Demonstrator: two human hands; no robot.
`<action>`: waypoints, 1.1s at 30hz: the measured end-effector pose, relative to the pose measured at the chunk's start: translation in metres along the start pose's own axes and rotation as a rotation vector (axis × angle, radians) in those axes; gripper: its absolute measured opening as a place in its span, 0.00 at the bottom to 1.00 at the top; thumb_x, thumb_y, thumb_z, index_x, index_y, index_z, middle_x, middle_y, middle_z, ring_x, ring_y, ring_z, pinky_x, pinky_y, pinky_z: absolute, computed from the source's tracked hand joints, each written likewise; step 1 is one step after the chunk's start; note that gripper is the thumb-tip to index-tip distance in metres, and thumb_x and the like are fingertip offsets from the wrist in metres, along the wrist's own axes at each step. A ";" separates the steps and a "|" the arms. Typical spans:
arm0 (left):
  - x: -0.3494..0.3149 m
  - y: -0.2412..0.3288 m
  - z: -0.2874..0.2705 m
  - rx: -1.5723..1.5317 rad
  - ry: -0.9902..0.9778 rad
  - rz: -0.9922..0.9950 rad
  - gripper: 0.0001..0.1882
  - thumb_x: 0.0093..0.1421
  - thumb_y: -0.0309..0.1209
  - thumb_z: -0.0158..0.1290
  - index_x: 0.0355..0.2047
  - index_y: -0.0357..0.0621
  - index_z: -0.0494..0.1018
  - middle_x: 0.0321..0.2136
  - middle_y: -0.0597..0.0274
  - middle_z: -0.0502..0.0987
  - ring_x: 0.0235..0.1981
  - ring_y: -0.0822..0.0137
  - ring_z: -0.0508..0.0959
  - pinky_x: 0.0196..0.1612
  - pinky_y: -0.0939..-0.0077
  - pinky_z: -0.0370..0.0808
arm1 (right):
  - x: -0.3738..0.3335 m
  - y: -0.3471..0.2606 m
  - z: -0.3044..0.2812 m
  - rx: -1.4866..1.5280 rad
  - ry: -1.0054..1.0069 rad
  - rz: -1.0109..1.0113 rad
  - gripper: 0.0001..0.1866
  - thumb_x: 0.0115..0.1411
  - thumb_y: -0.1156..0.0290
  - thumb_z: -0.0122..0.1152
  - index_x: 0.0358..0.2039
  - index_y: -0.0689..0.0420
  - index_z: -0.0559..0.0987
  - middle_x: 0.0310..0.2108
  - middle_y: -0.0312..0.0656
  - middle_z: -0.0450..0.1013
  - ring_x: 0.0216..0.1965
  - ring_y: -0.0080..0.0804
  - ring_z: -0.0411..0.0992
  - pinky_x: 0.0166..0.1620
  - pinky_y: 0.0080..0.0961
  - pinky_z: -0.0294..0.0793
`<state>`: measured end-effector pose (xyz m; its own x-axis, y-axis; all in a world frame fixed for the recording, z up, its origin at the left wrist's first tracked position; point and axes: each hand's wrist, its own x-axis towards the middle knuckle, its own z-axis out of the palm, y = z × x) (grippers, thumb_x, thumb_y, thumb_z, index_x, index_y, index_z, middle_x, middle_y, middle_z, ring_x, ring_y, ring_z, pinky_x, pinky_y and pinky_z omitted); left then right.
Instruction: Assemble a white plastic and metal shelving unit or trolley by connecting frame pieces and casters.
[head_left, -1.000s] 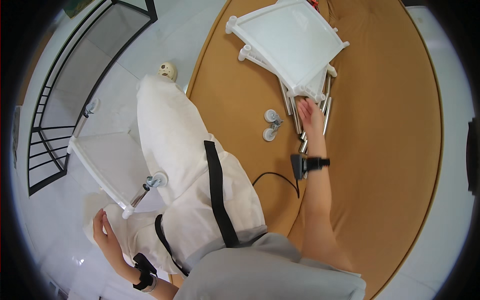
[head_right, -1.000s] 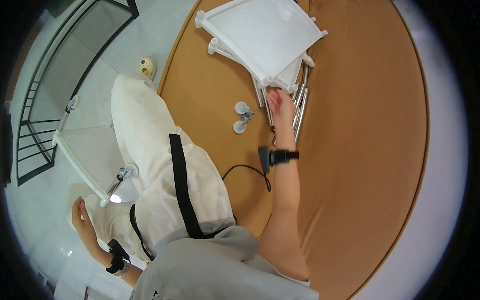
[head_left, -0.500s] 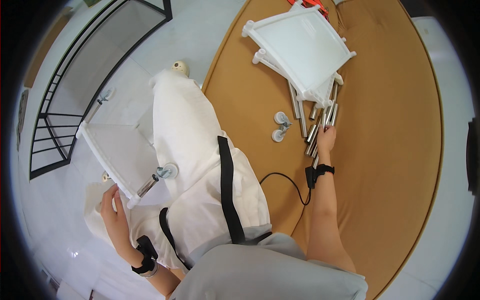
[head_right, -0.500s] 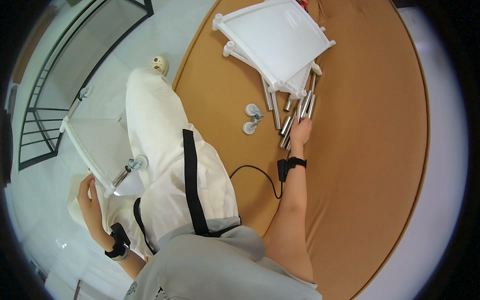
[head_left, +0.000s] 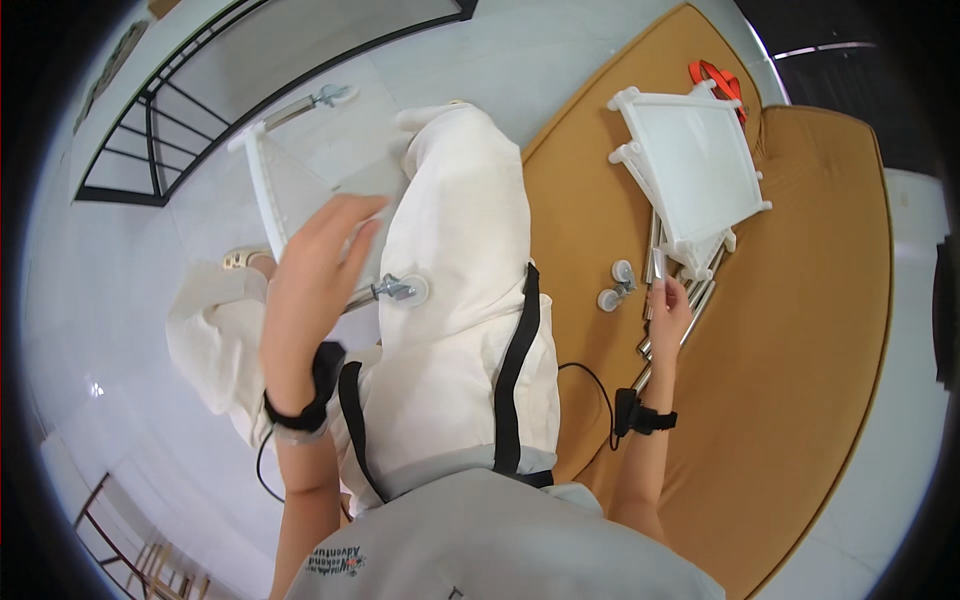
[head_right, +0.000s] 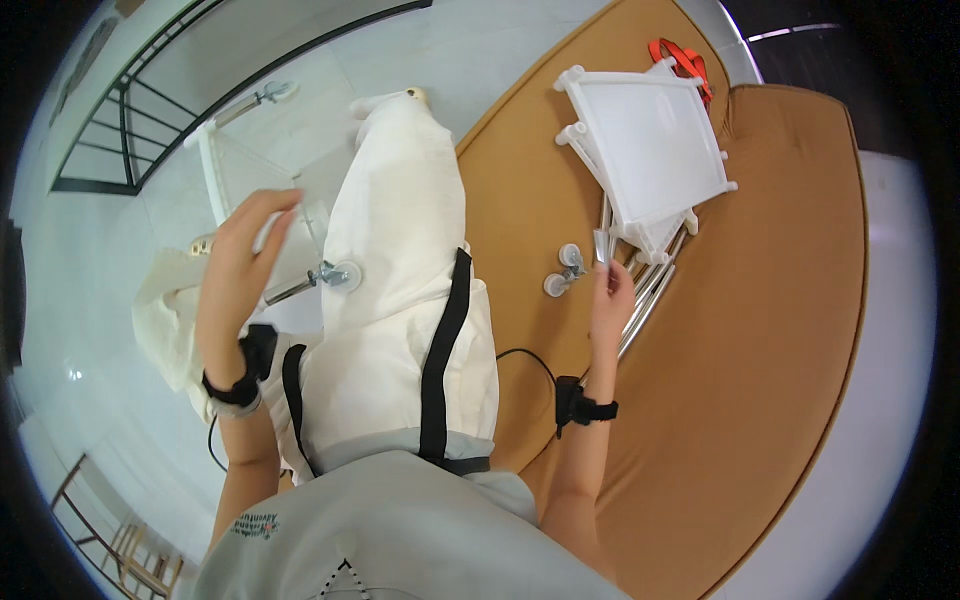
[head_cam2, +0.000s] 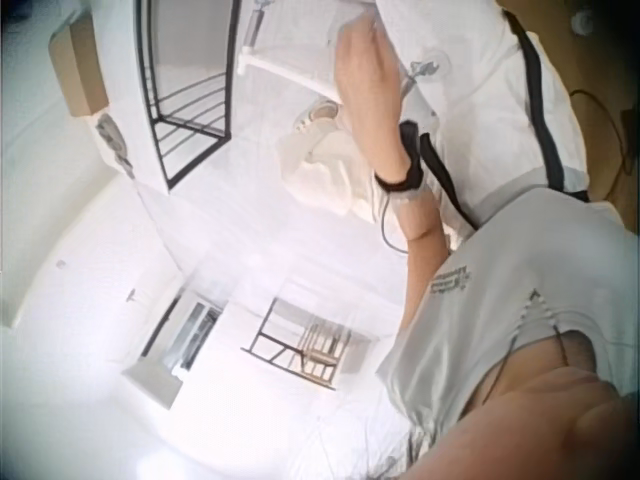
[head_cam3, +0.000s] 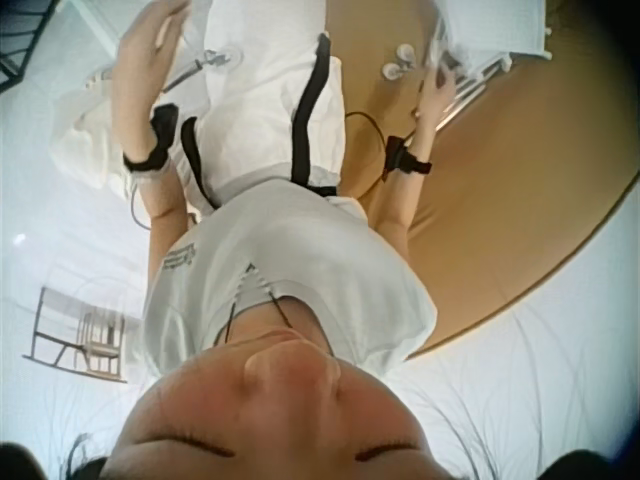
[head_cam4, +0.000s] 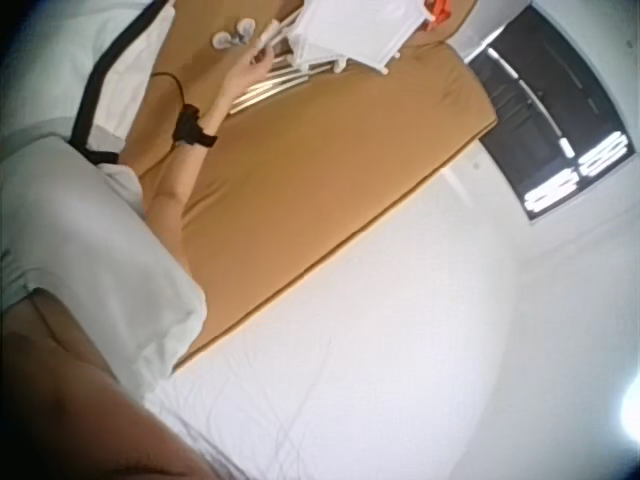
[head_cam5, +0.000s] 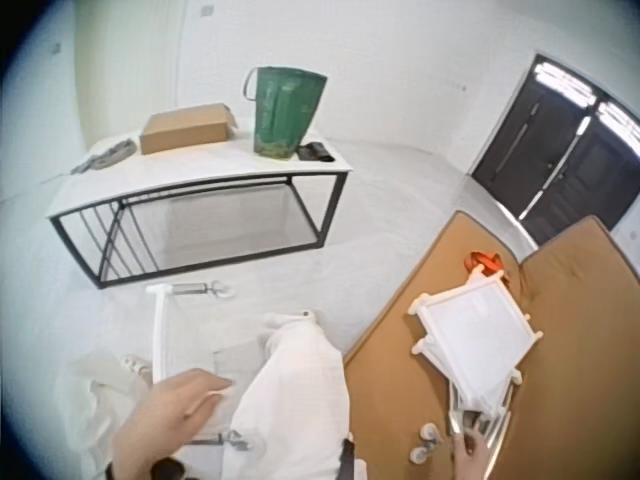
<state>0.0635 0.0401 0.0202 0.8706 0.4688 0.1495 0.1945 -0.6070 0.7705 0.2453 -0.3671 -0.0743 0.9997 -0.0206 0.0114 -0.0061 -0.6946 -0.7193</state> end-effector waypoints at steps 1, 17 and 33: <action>0.005 -0.003 0.007 -0.038 -0.088 -0.008 0.11 0.58 0.23 0.50 0.42 0.37 0.72 0.38 0.53 0.76 0.41 0.54 0.75 0.45 0.70 0.70 | -0.010 -0.033 0.012 0.093 -0.104 -0.021 0.17 0.59 0.67 0.59 0.44 0.66 0.75 0.34 0.42 0.75 0.34 0.26 0.73 0.39 0.22 0.72; -0.040 -0.017 0.059 -0.261 -0.316 0.162 0.16 0.52 0.24 0.55 0.42 0.40 0.72 0.35 0.58 0.72 0.39 0.57 0.72 0.42 0.65 0.70 | -0.094 -0.174 0.090 0.218 -0.811 -0.186 0.20 0.56 0.70 0.62 0.48 0.61 0.71 0.30 0.42 0.76 0.28 0.25 0.73 0.35 0.21 0.72; -0.061 -0.083 0.033 -0.269 -0.337 -0.311 0.10 0.59 0.28 0.48 0.32 0.34 0.61 0.29 0.47 0.68 0.31 0.49 0.69 0.37 0.64 0.67 | -0.005 0.010 0.047 -0.797 -0.330 -0.058 0.33 0.55 0.60 0.60 0.56 0.64 0.62 0.57 0.64 0.55 0.57 0.57 0.59 0.57 0.42 0.61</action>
<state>0.0092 0.0407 -0.0729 0.8959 0.3409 -0.2848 0.3822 -0.2651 0.8852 0.2417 -0.3400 -0.1147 0.9538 0.1547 -0.2575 0.1547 -0.9878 -0.0207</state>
